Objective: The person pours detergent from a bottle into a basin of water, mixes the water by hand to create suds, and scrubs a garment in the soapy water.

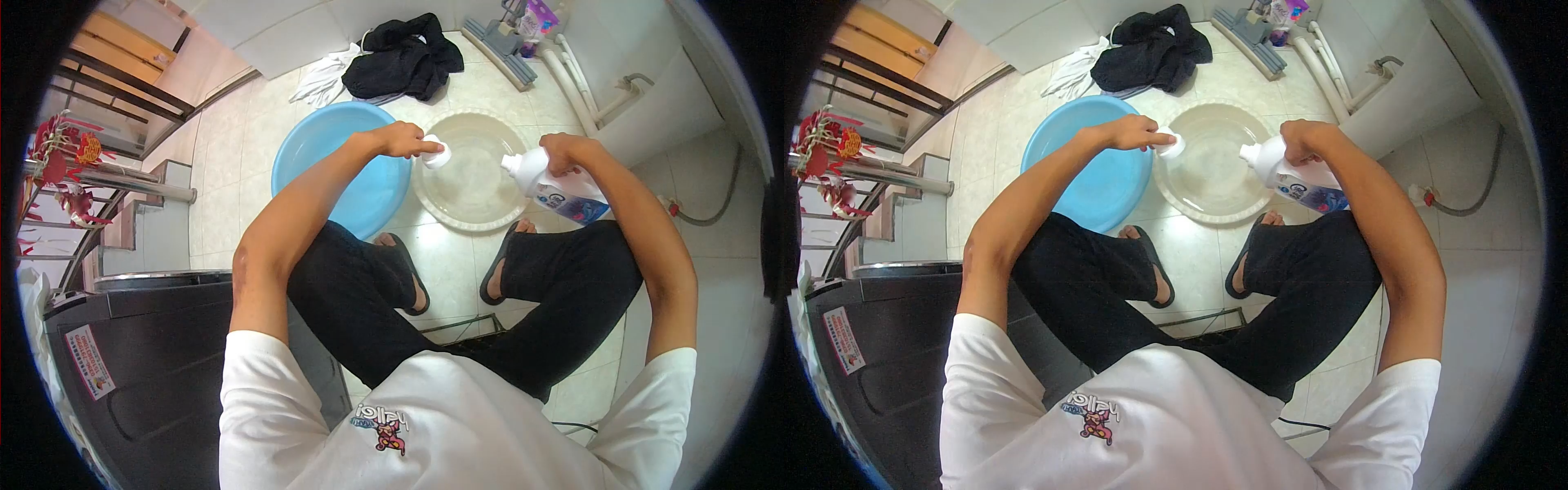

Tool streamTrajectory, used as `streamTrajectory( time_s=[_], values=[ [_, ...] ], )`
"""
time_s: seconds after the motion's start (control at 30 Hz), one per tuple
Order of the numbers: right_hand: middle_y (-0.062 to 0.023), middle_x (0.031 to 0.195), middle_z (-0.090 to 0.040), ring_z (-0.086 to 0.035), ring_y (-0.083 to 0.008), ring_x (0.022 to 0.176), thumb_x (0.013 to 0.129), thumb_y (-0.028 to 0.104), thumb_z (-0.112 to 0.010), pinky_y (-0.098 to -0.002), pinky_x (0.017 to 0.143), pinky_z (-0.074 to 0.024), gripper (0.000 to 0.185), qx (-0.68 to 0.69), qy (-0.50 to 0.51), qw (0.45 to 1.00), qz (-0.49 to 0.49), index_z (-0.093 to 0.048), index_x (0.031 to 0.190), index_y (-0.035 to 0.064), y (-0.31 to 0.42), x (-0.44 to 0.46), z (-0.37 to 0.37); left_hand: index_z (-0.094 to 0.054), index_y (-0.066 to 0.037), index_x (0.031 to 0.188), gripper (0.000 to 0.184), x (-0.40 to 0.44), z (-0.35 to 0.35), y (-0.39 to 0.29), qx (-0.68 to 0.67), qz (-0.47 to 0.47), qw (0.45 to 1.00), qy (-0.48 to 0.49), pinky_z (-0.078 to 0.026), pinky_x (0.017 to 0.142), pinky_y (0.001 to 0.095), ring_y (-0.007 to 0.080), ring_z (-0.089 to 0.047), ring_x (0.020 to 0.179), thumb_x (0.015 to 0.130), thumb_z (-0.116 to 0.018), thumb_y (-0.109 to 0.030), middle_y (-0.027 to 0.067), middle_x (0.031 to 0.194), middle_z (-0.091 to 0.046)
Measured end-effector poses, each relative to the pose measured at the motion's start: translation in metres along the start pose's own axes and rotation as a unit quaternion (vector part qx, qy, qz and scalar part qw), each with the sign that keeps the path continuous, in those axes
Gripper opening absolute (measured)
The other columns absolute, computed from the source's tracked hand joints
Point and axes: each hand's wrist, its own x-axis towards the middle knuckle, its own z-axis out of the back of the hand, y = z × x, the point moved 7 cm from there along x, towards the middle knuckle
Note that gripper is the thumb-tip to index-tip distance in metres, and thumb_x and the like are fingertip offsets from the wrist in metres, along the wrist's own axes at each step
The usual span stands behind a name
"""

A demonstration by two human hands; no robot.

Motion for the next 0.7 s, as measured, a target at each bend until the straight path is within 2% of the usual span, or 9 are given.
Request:
streamTrajectory(
  time_s=[0.07, 0.17, 0.7],
  values=[
    [-0.0193, 0.070, -0.068, -0.067, -0.0277, 0.059, 0.062, 0.002, -0.067, -0.0384, 0.053, -0.0540, 0.015, -0.023, 0.014, 1.000, 0.005, -0.069, 0.074, -0.0073, -0.0010, 0.0055, -0.0034, -0.070, 0.004, 0.097, 0.079, 0.0019, -0.0020, 0.0025, 0.004, 0.003, 1.000, 0.011, -0.052, 0.078, 0.0369, 0.0269, -0.069, 0.087, 0.088, -0.050, -0.072, 0.0192, 0.094, -0.070],
    [-0.0188, 0.068, -0.068, -0.066, -0.0273, 0.057, 0.062, 0.002, -0.066, -0.0380, 0.052, -0.0536, 0.013, -0.018, 0.017, 1.000, -0.004, -0.069, 0.072, -0.0066, -0.0002, 0.0053, -0.0035, -0.070, 0.004, 0.097, 0.079, 0.0002, -0.0017, 0.0017, -0.003, 0.007, 1.000, 0.015, -0.052, 0.079, 0.0366, 0.0271, -0.069, 0.088, 0.088, -0.050, -0.073, 0.0185, 0.094, -0.071],
    [-0.0171, 0.068, -0.067, -0.065, -0.0269, 0.058, 0.061, 0.001, -0.066, -0.0373, 0.054, -0.0532, 0.012, -0.016, 0.030, 0.999, -0.025, -0.069, 0.071, -0.0052, 0.0000, 0.0029, -0.0064, -0.070, 0.003, 0.101, 0.082, -0.0008, -0.0032, 0.0012, 0.007, 0.019, 0.999, 0.026, -0.052, 0.081, 0.0370, 0.0276, -0.069, 0.091, 0.087, -0.050, -0.074, 0.0183, 0.095, -0.071]
  ],
)
